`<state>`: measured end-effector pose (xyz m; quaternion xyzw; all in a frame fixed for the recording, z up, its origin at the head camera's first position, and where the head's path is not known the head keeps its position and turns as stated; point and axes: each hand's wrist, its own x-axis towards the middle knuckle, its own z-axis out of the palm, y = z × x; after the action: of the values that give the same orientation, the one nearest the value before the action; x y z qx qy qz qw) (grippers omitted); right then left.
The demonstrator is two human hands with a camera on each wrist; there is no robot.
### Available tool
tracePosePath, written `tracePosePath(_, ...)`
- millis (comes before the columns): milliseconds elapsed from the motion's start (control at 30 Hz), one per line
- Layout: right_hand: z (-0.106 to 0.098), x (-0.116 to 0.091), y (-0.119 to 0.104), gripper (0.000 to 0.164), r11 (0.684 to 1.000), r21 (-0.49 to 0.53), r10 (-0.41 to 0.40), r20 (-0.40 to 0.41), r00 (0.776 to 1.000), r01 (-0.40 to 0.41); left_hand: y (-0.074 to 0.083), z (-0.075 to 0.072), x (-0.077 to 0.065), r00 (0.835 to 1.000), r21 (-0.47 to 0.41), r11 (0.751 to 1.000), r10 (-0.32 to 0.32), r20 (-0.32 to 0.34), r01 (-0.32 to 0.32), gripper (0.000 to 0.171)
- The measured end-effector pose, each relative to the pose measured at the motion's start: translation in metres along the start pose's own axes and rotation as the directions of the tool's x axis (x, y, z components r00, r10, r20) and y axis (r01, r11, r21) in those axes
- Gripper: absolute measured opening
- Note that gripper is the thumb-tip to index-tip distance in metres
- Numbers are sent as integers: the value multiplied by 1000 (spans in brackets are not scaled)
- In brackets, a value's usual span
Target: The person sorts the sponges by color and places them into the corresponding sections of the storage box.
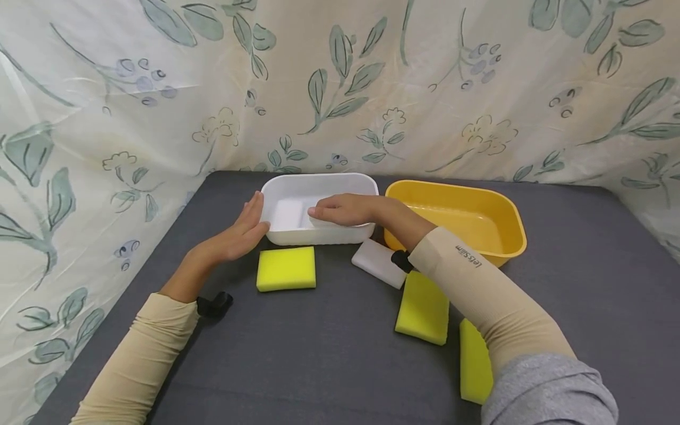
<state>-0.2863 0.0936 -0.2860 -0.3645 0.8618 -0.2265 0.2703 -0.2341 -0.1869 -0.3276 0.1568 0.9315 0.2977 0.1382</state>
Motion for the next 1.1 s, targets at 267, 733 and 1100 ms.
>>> tracePosePath(267,9,5,2,50,993,-62,-106,-28,994,104,-1,3,-1,1000,-7,1000,6,-18,-6,74)
tracePosePath(733,6,18,-1,31,994,-79,-83,-82,993,76,-3,9,-3,999,26,1000,17,-44,-16,75)
tracePosePath(1100,5,27,5,37,991,-133,-42,-92,995,29,-3,8,-3,999,17,1000,15,-29,-14,75)
